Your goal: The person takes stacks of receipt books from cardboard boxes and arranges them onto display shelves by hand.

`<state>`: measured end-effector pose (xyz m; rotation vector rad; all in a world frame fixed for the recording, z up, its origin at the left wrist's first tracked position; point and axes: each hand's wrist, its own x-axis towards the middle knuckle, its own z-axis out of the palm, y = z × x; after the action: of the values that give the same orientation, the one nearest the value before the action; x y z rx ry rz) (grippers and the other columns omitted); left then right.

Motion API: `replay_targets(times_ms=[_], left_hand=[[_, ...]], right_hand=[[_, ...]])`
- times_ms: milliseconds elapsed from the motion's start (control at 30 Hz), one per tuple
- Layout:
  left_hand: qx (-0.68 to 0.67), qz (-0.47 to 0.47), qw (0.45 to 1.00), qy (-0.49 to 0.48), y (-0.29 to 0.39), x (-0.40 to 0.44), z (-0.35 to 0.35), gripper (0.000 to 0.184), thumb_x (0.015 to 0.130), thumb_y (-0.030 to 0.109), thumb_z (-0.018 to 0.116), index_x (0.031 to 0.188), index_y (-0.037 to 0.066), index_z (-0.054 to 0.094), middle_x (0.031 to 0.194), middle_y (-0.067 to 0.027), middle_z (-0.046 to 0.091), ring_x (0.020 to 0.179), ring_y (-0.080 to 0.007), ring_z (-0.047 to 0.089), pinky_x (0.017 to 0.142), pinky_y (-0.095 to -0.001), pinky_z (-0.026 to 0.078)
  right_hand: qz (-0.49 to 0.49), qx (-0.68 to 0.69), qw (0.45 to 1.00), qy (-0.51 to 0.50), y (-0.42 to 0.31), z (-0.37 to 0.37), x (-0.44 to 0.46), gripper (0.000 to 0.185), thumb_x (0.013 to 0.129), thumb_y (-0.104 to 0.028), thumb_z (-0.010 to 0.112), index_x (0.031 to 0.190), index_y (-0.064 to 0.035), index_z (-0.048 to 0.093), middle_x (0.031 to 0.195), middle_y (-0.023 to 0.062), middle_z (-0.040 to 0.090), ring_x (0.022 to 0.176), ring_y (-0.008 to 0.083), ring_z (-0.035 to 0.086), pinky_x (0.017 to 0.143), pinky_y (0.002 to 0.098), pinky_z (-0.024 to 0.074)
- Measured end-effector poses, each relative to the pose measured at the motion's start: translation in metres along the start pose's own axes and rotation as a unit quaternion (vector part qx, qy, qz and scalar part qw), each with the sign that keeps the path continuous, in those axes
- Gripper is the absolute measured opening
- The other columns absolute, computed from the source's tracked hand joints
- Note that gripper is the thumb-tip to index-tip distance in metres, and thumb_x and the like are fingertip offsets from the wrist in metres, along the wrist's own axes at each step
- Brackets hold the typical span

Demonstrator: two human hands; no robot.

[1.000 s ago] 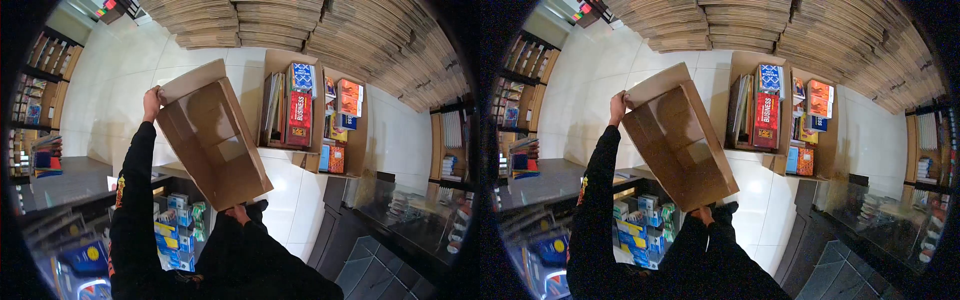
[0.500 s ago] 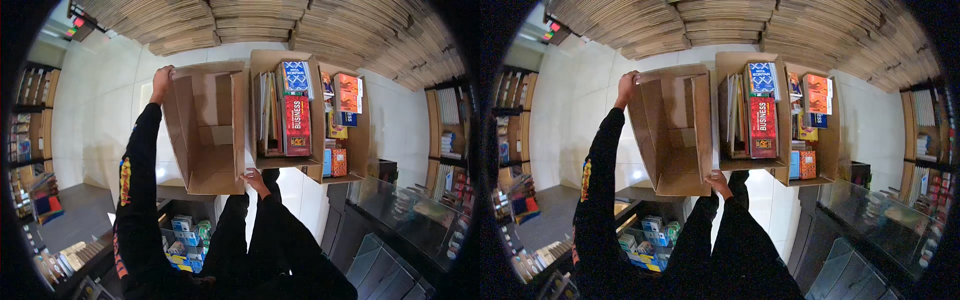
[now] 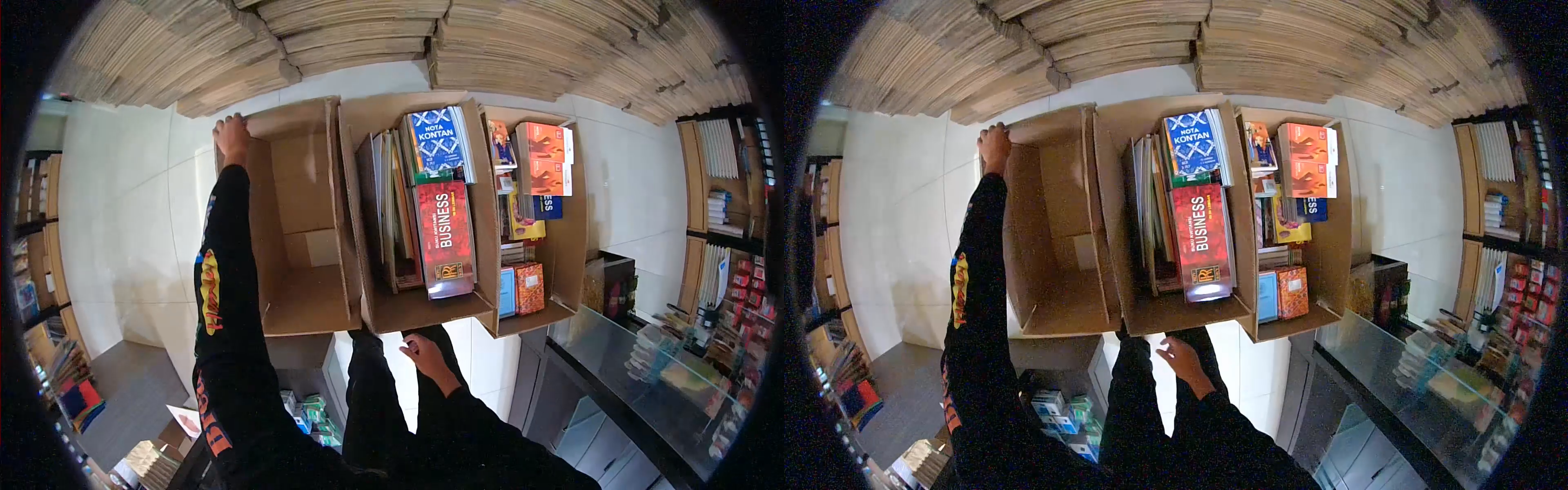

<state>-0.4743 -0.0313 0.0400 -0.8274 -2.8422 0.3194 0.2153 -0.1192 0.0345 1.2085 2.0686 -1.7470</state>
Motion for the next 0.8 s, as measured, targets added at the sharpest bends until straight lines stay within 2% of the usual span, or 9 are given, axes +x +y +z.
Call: replay_targets(times_ms=[167, 300, 400, 433, 533, 633, 700, 767, 800], left_hand=[[-0.013, -0.016, 0.994, -0.104, 0.018, 0.029, 0.047, 0.049, 0.086, 0.037, 0.063, 0.129, 0.015, 0.053, 0.132, -0.0148, 0.054, 0.13, -0.0376, 0.043, 0.104, -0.0514, 0.037], [-0.07, 0.041, 0.993, -0.081, 0.023, 0.034, 0.116, 0.068, 0.083, 0.031, 0.066, 0.142, 0.014, 0.038, 0.143, -0.0229, 0.039, 0.134, -0.0427, 0.035, 0.101, -0.0507, 0.044], [-0.072, -0.014, 0.991, -0.111, 0.038, 0.019, 0.08, 0.074, 0.082, 0.029, 0.069, 0.144, 0.013, 0.033, 0.148, -0.0228, 0.033, 0.134, -0.0433, 0.035, 0.103, -0.0505, 0.044], [-0.073, 0.017, 0.997, -0.017, 0.03, 0.022, 0.118, 0.076, 0.081, 0.029, 0.069, 0.146, 0.013, 0.031, 0.147, -0.0247, 0.033, 0.129, -0.045, 0.04, 0.099, -0.0516, 0.046], [-0.21, 0.064, 0.975, -0.024, 0.04, -0.012, 0.132, 0.075, 0.084, 0.026, 0.065, 0.148, 0.014, 0.029, 0.145, -0.0275, 0.035, 0.124, -0.0442, 0.045, 0.094, -0.0504, 0.048], [-0.367, 0.05, 0.879, -0.301, 0.081, -0.113, 0.067, 0.067, 0.089, 0.033, 0.058, 0.147, 0.011, 0.033, 0.145, -0.0256, 0.037, 0.125, -0.0423, 0.046, 0.097, -0.0487, 0.045], [-0.603, -0.117, 0.703, -0.358, 0.106, -0.203, 0.011, 0.067, 0.094, 0.053, 0.052, 0.145, 0.01, 0.043, 0.151, -0.0194, 0.035, 0.134, -0.0395, 0.04, 0.103, -0.0492, 0.041], [-0.578, -0.153, 0.699, -0.392, 0.122, -0.254, -0.003, 0.06, 0.093, 0.047, 0.055, 0.137, 0.007, 0.051, 0.137, -0.0235, 0.051, 0.127, -0.041, 0.047, 0.098, -0.0461, 0.044], [-0.529, -0.125, 0.745, -0.387, 0.125, -0.265, 0.018, 0.055, 0.093, 0.044, 0.055, 0.132, 0.005, 0.053, 0.13, -0.025, 0.054, 0.123, -0.0421, 0.05, 0.095, -0.0457, 0.045]], right_hand=[[0.052, -0.037, 0.997, 0.052, 0.018, -0.023, 0.017, 0.026, 0.087, -0.023, 0.072, 0.099, -0.0031, 0.062, 0.071, 0.0121, 0.063, 0.063, 0.0224, 0.063, 0.06, 0.0347, 0.0494], [0.014, 0.004, 0.996, 0.083, 0.018, -0.021, 0.019, 0.023, 0.088, -0.023, 0.069, 0.098, -0.0035, 0.063, 0.07, 0.011, 0.062, 0.062, 0.0216, 0.062, 0.059, 0.0337, 0.049], [0.039, 0.008, 0.996, 0.076, 0.012, -0.024, 0.017, 0.022, 0.088, -0.022, 0.069, 0.098, -0.004, 0.063, 0.071, 0.011, 0.063, 0.062, 0.0212, 0.062, 0.059, 0.0333, 0.049], [0.033, 0.002, 0.997, 0.073, 0.012, -0.025, 0.017, 0.021, 0.088, -0.022, 0.069, 0.097, -0.0039, 0.062, 0.071, 0.0109, 0.063, 0.063, 0.0211, 0.062, 0.06, 0.0334, 0.0491], [0.03, -0.005, 0.998, 0.046, 0.024, -0.022, 0.012, 0.018, 0.089, -0.02, 0.067, 0.096, -0.0036, 0.063, 0.073, 0.0108, 0.064, 0.065, 0.021, 0.063, 0.061, 0.0337, 0.0494], [0.026, -0.03, 0.999, -0.033, 0.03, -0.025, 0.009, 0.016, 0.091, -0.019, 0.062, 0.092, -0.0032, 0.063, 0.076, 0.0105, 0.065, 0.069, 0.0216, 0.065, 0.065, 0.0342, 0.0499], [0.024, -0.056, 0.992, -0.115, 0.027, -0.038, 0.005, 0.021, 0.092, -0.023, 0.06, 0.09, -0.0024, 0.064, 0.076, 0.0108, 0.066, 0.071, 0.0209, 0.065, 0.067, 0.0339, 0.0504], [0.088, 0.028, 0.968, -0.234, 0.009, -0.058, 0.011, 0.025, 0.095, -0.027, 0.057, 0.094, -0.003, 0.065, 0.075, 0.0071, 0.065, 0.068, 0.0163, 0.063, 0.065, 0.0328, 0.0508], [0.1, 0.083, 0.96, -0.246, -0.009, -0.074, 0.019, 0.025, 0.095, -0.027, 0.057, 0.095, -0.0039, 0.065, 0.075, 0.0057, 0.065, 0.068, 0.0155, 0.062, 0.064, 0.032, 0.0504]])
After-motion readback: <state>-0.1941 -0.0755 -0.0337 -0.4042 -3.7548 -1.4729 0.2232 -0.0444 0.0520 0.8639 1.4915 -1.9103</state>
